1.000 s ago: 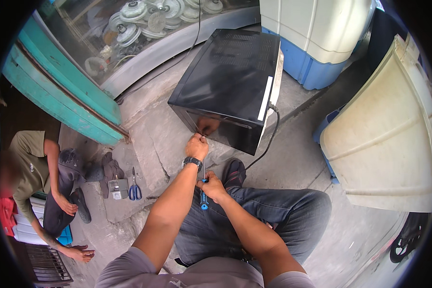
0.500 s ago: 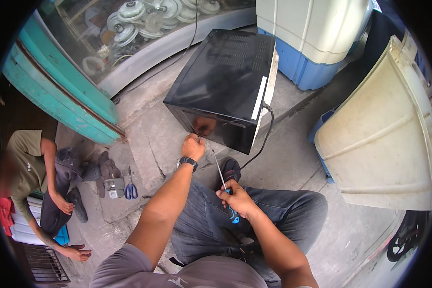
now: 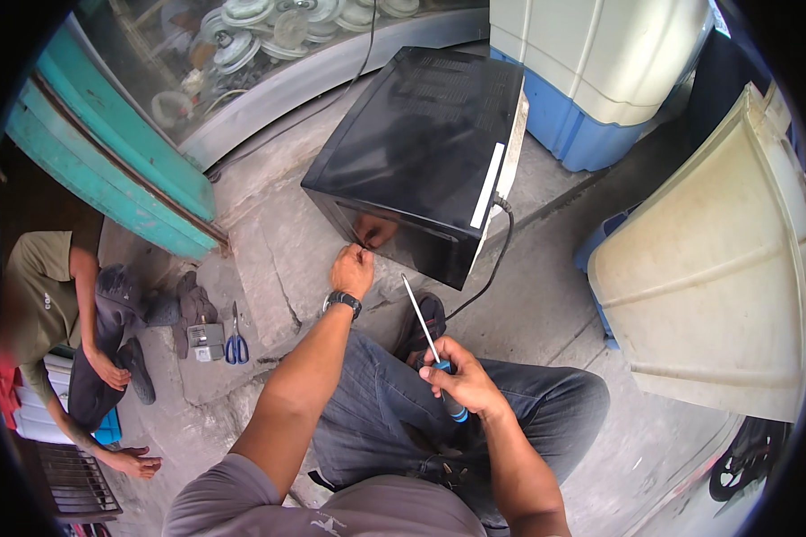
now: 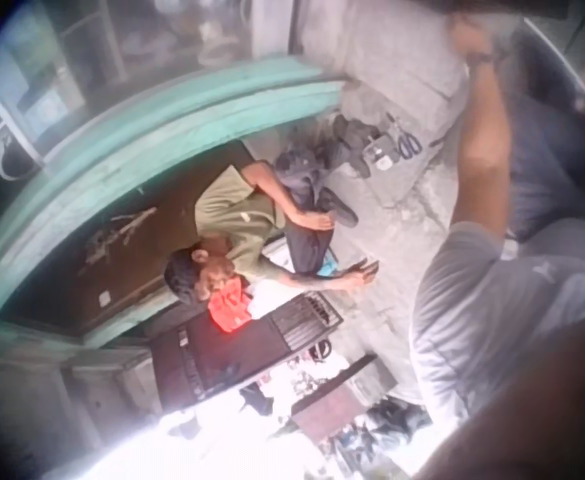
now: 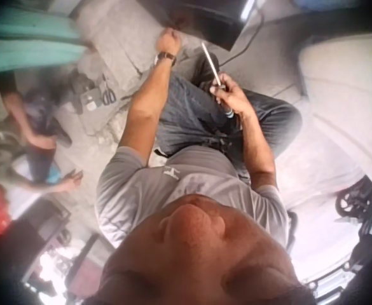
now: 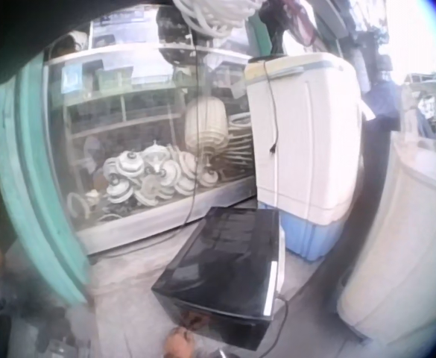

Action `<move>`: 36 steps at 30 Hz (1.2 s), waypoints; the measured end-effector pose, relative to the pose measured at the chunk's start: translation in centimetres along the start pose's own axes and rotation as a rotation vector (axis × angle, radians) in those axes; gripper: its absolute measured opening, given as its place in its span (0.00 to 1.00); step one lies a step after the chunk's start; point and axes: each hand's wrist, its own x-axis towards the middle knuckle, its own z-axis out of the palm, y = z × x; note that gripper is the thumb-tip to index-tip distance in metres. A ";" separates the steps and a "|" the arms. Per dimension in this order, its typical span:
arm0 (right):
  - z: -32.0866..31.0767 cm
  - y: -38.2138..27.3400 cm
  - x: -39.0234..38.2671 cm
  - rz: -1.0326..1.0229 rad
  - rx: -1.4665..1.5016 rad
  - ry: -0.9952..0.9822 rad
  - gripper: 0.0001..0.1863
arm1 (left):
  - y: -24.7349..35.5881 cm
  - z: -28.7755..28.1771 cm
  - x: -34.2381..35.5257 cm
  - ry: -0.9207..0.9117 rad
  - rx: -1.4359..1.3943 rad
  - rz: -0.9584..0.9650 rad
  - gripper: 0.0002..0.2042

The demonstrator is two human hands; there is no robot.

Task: The person unscrews the back panel of a microwave using a screwdriver while sitting on the floor, then attempts to open the front door.

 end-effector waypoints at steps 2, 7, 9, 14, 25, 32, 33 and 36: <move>0.4 -0.1 0.2 -0.022 0.026 -0.054 0.10 | -0.7 -0.8 0.0 -0.019 -0.036 -0.042 0.10; -2.4 0.7 -1.3 -0.287 0.162 0.133 0.10 | -4.5 -5.9 -0.3 0.016 -0.035 -0.117 0.10; -3.4 -0.1 -1.5 -0.426 0.316 0.239 0.08 | -10.4 -10.5 -0.6 0.077 0.129 -0.181 0.10; -4.6 -2.0 1.6 -0.438 0.382 0.519 0.15 | -23.8 -20.6 -1.6 -0.058 0.598 -0.476 0.17; -1.8 -2.9 10.4 -0.556 0.203 0.806 0.29 | -3.8 -15.6 1.2 0.028 -0.276 -0.023 0.22; 2.2 -2.3 9.3 -0.550 -0.239 0.815 0.34 | 7.2 -8.5 6.5 0.192 -0.729 -0.031 0.42; 2.6 -2.2 9.2 -0.557 -0.274 0.805 0.34 | 6.8 -8.4 6.8 0.195 -0.727 -0.023 0.42; 4.6 -1.7 8.9 -0.559 -0.364 0.777 0.33 | 4.9 -8.8 8.9 0.086 -0.868 0.014 0.42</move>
